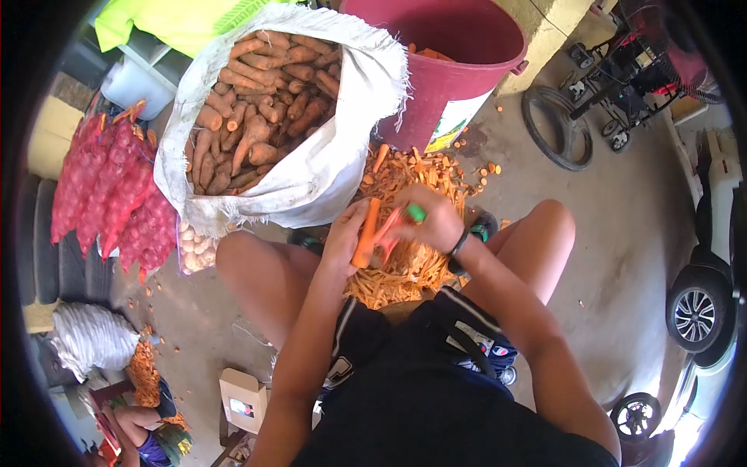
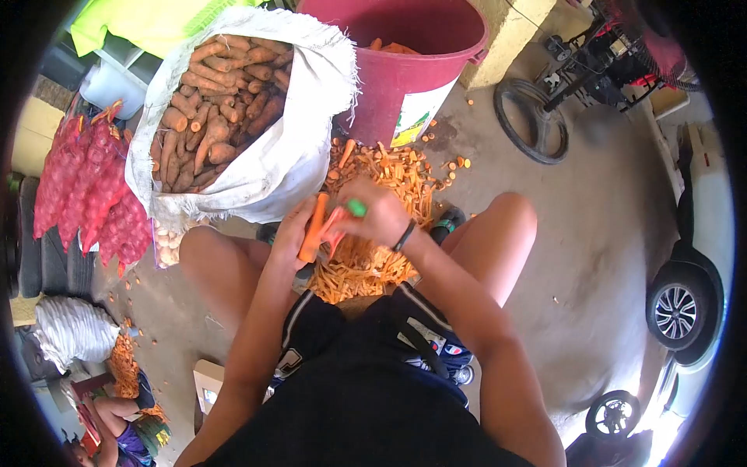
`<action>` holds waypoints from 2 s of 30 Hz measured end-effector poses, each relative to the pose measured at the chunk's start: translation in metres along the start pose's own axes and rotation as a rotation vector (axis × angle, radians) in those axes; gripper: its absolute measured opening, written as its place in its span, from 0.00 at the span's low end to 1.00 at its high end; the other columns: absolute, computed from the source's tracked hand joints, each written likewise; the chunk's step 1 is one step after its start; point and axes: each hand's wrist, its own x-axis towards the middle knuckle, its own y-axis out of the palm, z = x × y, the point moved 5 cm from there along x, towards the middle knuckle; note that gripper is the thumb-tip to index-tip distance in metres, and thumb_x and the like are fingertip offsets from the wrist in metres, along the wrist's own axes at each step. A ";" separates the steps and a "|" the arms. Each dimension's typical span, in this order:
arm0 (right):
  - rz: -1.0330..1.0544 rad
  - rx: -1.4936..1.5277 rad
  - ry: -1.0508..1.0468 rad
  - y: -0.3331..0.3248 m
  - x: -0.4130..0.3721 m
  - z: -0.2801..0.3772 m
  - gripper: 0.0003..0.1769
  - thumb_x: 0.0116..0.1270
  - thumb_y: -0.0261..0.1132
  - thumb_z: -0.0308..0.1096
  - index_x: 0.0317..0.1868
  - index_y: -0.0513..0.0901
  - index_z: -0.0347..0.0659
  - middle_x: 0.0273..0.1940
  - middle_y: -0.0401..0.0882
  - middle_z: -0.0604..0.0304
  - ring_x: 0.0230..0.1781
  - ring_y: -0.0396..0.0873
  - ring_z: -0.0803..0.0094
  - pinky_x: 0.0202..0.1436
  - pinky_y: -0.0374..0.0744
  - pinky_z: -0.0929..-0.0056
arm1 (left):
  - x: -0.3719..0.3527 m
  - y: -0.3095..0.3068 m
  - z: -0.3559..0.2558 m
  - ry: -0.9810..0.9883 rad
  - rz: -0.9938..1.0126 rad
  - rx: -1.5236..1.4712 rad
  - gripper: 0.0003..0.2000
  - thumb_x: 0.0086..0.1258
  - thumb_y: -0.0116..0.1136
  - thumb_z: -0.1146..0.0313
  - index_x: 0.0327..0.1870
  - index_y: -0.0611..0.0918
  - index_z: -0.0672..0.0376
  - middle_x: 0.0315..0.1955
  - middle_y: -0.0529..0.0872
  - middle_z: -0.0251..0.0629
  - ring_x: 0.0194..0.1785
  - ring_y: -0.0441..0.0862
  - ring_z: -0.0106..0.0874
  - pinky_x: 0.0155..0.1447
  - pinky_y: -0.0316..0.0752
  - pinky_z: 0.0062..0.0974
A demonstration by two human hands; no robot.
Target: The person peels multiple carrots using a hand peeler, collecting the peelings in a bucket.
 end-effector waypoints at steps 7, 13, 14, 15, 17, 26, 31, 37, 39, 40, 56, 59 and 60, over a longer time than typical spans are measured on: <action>-0.176 -0.285 0.240 -0.038 0.009 -0.057 0.26 0.49 0.84 0.39 0.46 0.83 0.41 0.40 0.84 0.52 0.37 0.85 0.57 0.42 0.84 0.63 | -0.014 0.001 -0.003 -0.014 -0.043 0.184 0.14 0.80 0.56 0.61 0.58 0.82 0.61 0.36 0.85 0.32 0.31 0.82 0.22 0.34 0.79 0.21; 0.008 -0.078 0.040 -0.002 0.000 -0.006 0.25 0.49 0.84 0.37 0.45 0.83 0.38 0.39 0.83 0.54 0.41 0.85 0.61 0.44 0.83 0.66 | -0.007 0.008 -0.007 0.030 -0.082 0.078 0.15 0.82 0.54 0.61 0.59 0.80 0.61 0.38 0.85 0.32 0.33 0.82 0.21 0.35 0.80 0.22; 0.021 -0.113 0.030 0.000 0.000 -0.004 0.26 0.49 0.84 0.36 0.45 0.83 0.37 0.39 0.83 0.53 0.41 0.84 0.60 0.45 0.82 0.65 | -0.007 0.006 -0.006 0.029 -0.087 0.084 0.15 0.82 0.53 0.61 0.59 0.80 0.61 0.39 0.85 0.31 0.34 0.82 0.21 0.36 0.80 0.21; 0.031 -0.144 0.026 0.003 -0.004 -0.003 0.26 0.49 0.84 0.36 0.45 0.83 0.37 0.40 0.83 0.53 0.41 0.84 0.59 0.45 0.82 0.65 | -0.005 -0.002 0.000 0.061 -0.043 0.123 0.15 0.82 0.54 0.60 0.59 0.80 0.61 0.42 0.84 0.31 0.35 0.82 0.21 0.38 0.81 0.22; -0.070 -0.228 0.147 -0.013 0.005 -0.027 0.26 0.50 0.83 0.40 0.46 0.83 0.40 0.41 0.84 0.52 0.42 0.85 0.56 0.46 0.83 0.61 | -0.007 -0.011 0.006 0.032 -0.072 0.175 0.16 0.81 0.56 0.60 0.59 0.80 0.61 0.42 0.84 0.31 0.36 0.82 0.20 0.39 0.81 0.22; -0.043 -0.392 0.520 -0.024 -0.014 -0.096 0.24 0.63 0.73 0.46 0.55 0.82 0.42 0.49 0.84 0.47 0.48 0.84 0.47 0.50 0.82 0.54 | -0.002 0.003 -0.012 0.288 0.088 0.919 0.15 0.76 0.61 0.68 0.60 0.80 0.61 0.39 0.85 0.35 0.41 0.81 0.24 0.46 0.77 0.22; 0.031 -0.359 0.588 -0.011 -0.023 -0.085 0.20 0.65 0.68 0.44 0.55 0.83 0.47 0.46 0.85 0.46 0.47 0.84 0.47 0.49 0.82 0.53 | -0.034 0.004 -0.052 0.059 0.268 0.189 0.34 0.72 0.61 0.76 0.78 0.62 0.57 0.54 0.81 0.43 0.52 0.84 0.33 0.53 0.83 0.27; 0.151 -0.244 0.554 0.011 -0.017 -0.047 0.16 0.65 0.68 0.43 0.47 0.83 0.42 0.39 0.85 0.45 0.42 0.84 0.45 0.45 0.81 0.52 | -0.024 0.014 -0.028 -0.019 0.307 0.146 0.28 0.75 0.60 0.66 0.73 0.67 0.61 0.49 0.83 0.42 0.44 0.83 0.27 0.43 0.81 0.23; 0.139 -0.158 0.497 0.015 -0.017 -0.034 0.13 0.65 0.68 0.41 0.44 0.83 0.42 0.37 0.85 0.45 0.39 0.84 0.45 0.43 0.82 0.52 | -0.019 0.014 -0.023 0.009 0.194 0.275 0.20 0.77 0.60 0.62 0.64 0.74 0.61 0.42 0.85 0.36 0.36 0.81 0.21 0.35 0.76 0.18; 0.133 -0.144 0.478 0.017 -0.018 -0.027 0.13 0.65 0.68 0.40 0.44 0.83 0.42 0.37 0.85 0.45 0.39 0.84 0.45 0.44 0.82 0.52 | -0.017 0.012 -0.021 0.052 0.149 0.343 0.19 0.77 0.61 0.61 0.63 0.76 0.61 0.40 0.85 0.35 0.35 0.81 0.20 0.34 0.75 0.17; 0.266 -0.219 0.554 0.042 -0.028 -0.043 0.13 0.62 0.67 0.37 0.46 0.85 0.43 0.40 0.86 0.44 0.43 0.84 0.45 0.48 0.82 0.49 | -0.014 0.016 -0.017 0.210 0.143 0.639 0.11 0.71 0.68 0.69 0.49 0.84 0.63 0.28 0.83 0.27 0.27 0.76 0.15 0.31 0.73 0.16; 0.483 -0.333 0.701 0.046 -0.041 -0.089 0.13 0.63 0.65 0.36 0.46 0.86 0.42 0.41 0.87 0.43 0.44 0.86 0.46 0.49 0.82 0.51 | -0.019 0.021 -0.019 0.217 0.174 0.691 0.11 0.71 0.66 0.70 0.50 0.82 0.64 0.31 0.83 0.30 0.29 0.78 0.18 0.30 0.74 0.17; 0.567 -0.368 0.742 0.051 -0.048 -0.108 0.14 0.63 0.64 0.36 0.46 0.87 0.42 0.41 0.87 0.43 0.45 0.86 0.47 0.50 0.83 0.52 | -0.023 0.030 -0.022 0.229 0.176 0.694 0.12 0.72 0.66 0.69 0.50 0.82 0.65 0.32 0.83 0.30 0.29 0.79 0.18 0.31 0.75 0.17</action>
